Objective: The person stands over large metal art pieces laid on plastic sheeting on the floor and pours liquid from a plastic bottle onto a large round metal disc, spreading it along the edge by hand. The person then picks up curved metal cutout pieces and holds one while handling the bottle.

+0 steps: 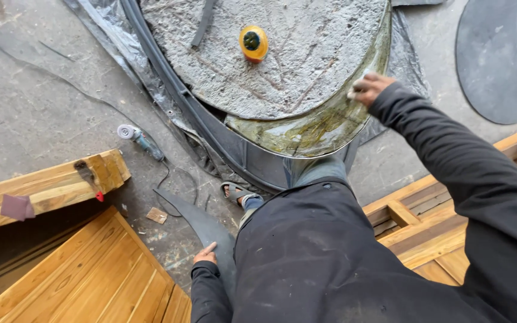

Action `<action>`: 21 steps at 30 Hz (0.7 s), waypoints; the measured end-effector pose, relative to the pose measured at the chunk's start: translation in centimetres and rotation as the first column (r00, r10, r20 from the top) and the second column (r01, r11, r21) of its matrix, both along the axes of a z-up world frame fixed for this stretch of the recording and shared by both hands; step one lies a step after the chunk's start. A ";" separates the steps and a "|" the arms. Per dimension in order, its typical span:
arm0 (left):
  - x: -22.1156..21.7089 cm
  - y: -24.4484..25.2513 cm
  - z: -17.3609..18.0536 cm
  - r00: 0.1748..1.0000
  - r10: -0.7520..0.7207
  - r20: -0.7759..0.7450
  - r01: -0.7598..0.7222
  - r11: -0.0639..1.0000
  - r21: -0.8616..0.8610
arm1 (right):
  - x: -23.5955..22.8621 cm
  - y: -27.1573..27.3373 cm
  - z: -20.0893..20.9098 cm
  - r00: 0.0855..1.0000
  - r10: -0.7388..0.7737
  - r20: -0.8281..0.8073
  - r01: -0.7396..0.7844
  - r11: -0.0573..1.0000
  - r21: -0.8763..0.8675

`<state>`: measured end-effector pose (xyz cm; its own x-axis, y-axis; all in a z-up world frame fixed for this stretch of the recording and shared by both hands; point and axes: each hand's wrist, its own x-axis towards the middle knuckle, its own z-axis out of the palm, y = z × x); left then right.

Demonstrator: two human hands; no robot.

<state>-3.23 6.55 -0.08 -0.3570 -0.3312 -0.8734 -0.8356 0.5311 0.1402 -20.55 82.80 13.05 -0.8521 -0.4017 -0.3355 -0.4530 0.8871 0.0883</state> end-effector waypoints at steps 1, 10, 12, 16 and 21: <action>0.3 -0.1 -0.4 0.998 -0.060 -0.013 0.060 0.998 -0.004 | 0.0 1.4 -0.1 0.995 -0.082 -0.055 0.083 0.996 0.010; -2.8 0.4 -0.2 0.990 -0.113 -0.084 0.115 0.993 0.022 | -1.0 5.3 -4.0 0.618 -0.749 -0.239 0.658 0.659 -0.364; -3.8 0.6 0.4 0.980 -0.160 -0.115 0.161 0.987 0.005 | -0.6 2.4 -2.7 0.533 -0.840 -0.107 0.715 0.514 -0.474; -4.4 0.5 -1.6 0.972 -0.231 0.028 0.233 0.971 -0.053 | 2.7 -4.9 -1.3 0.568 -0.823 -0.016 0.773 0.540 -0.332; -3.2 -0.1 -3.5 0.927 -0.351 0.134 0.362 0.929 -0.074 | 11.0 -7.7 -8.6 0.764 -0.636 -0.106 0.524 0.708 -0.473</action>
